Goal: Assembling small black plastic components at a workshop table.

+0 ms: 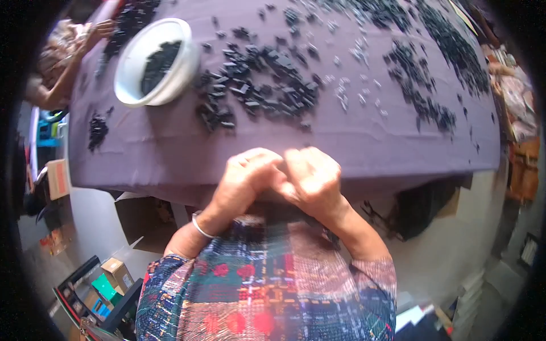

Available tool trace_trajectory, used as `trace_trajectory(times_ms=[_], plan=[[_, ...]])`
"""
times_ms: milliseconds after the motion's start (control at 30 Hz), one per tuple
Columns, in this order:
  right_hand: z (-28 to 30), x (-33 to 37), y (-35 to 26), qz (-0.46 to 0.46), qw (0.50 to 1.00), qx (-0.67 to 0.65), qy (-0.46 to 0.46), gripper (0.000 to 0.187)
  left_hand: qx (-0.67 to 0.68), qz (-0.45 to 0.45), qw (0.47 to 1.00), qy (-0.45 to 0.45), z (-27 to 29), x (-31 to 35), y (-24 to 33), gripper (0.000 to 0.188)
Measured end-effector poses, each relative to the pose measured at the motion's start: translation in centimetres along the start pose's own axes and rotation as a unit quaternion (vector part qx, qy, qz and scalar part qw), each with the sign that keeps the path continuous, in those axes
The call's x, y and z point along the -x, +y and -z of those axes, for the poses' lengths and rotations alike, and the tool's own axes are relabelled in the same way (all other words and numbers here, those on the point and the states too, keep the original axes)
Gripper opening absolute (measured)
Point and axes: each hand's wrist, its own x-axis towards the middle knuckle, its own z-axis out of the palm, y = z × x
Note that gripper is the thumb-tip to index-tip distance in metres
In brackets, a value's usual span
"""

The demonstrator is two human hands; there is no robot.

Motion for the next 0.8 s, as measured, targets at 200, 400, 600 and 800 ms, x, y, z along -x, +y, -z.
trace_trajectory(times_ms=[200,400,600,800], plan=[[0.3,0.0,-0.2,0.013,0.999,0.030,-0.028,0.032,0.017,-0.045,0.997,-0.060,0.5,-0.3,-1.2,0.013],[1.3,0.9,-0.2,0.003,0.999,-0.047,-0.019,0.055,-0.073,-0.121,0.990,0.020,0.0,1.7,-0.1,0.015],[2.8,2.2,2.3,-0.047,0.998,0.017,0.035,0.038,-0.467,-0.493,0.673,0.294,3.6,1.9,8.7,0.006],[2.5,0.4,3.3,-0.035,0.996,0.019,0.085,0.036,-0.656,-0.500,0.354,0.442,7.6,0.7,14.4,0.033]])
